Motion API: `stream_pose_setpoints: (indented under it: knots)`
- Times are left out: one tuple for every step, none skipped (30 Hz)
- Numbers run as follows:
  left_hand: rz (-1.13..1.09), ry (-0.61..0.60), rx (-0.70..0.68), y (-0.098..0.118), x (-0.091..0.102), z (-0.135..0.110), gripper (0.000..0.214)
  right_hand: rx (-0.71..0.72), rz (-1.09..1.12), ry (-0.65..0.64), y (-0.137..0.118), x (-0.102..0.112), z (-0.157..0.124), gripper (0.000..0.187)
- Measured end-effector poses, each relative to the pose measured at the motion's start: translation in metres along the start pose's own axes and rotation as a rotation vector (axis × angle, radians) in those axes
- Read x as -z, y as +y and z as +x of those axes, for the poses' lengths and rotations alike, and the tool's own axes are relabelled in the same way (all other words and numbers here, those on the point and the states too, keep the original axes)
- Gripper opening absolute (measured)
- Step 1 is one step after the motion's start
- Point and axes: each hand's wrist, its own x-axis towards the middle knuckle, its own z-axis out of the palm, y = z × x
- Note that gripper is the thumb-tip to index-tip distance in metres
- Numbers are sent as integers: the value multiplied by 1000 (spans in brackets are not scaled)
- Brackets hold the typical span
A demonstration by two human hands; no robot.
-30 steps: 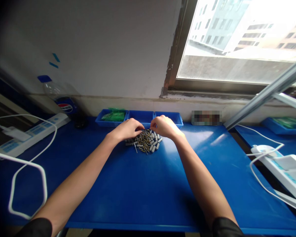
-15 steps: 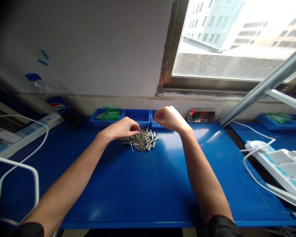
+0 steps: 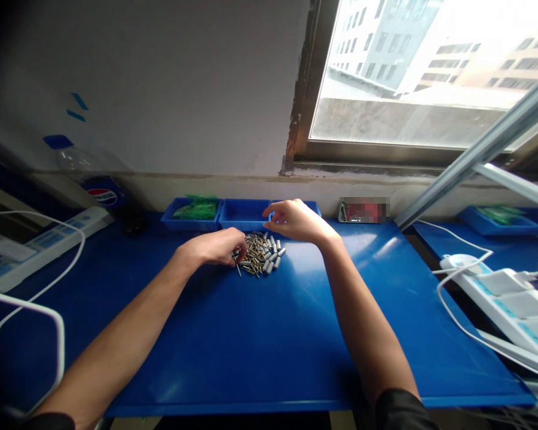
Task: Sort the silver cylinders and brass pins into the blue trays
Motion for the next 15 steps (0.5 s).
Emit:
stream_pose_setpoints:
  knots:
    - [0,-2,5,-1,0,0,20,4,-1,0,0,0,0,29]
    - [1,-7,4,-1,1,0,19,8,-4,1,1,0,0,29]
    - [2,-14,-1,-1,3,-1,17,11,-6,0,1,0,-1,29]
    - [2,-21,-13,0,5,-2,15,12,-8,0,2,-1,-1,29]
    - [-5,-23,-32,1,8,-3,12,10,-8,-4,2,-1,-1,29]
    - [-22,-19,-53,2,11,-5,10,7,-7,-12,2,-1,-1,29]
    - [-50,-8,-77,3,15,-7,8,2,-3,-23,3,-2,-1,30]
    - [-91,15,-96,5,18,-9,7,-6,4,-39,3,-2,-2,30]
    - [-141,49,-110,7,21,-10,7,-15,18,-62,3,-2,-2,30]
    - [-190,98,-123,8,24,-12,7,-24,37,-93,3,-2,-2,29]
    - [-235,157,-132,10,26,-14,7,-33,60,-129,3,-1,-3,29]
    - [-273,224,-138,12,28,-14,7,-39,84,-167,2,-1,-3,29]
    - [-303,298,-141,14,29,-14,7,-42,110,-202,2,0,-4,28]
    - [-326,368,-141,16,29,-14,6,-42,135,-231,1,0,-4,29]
    - [-343,431,-139,17,29,-13,7,-40,161,-246,1,1,-4,30]
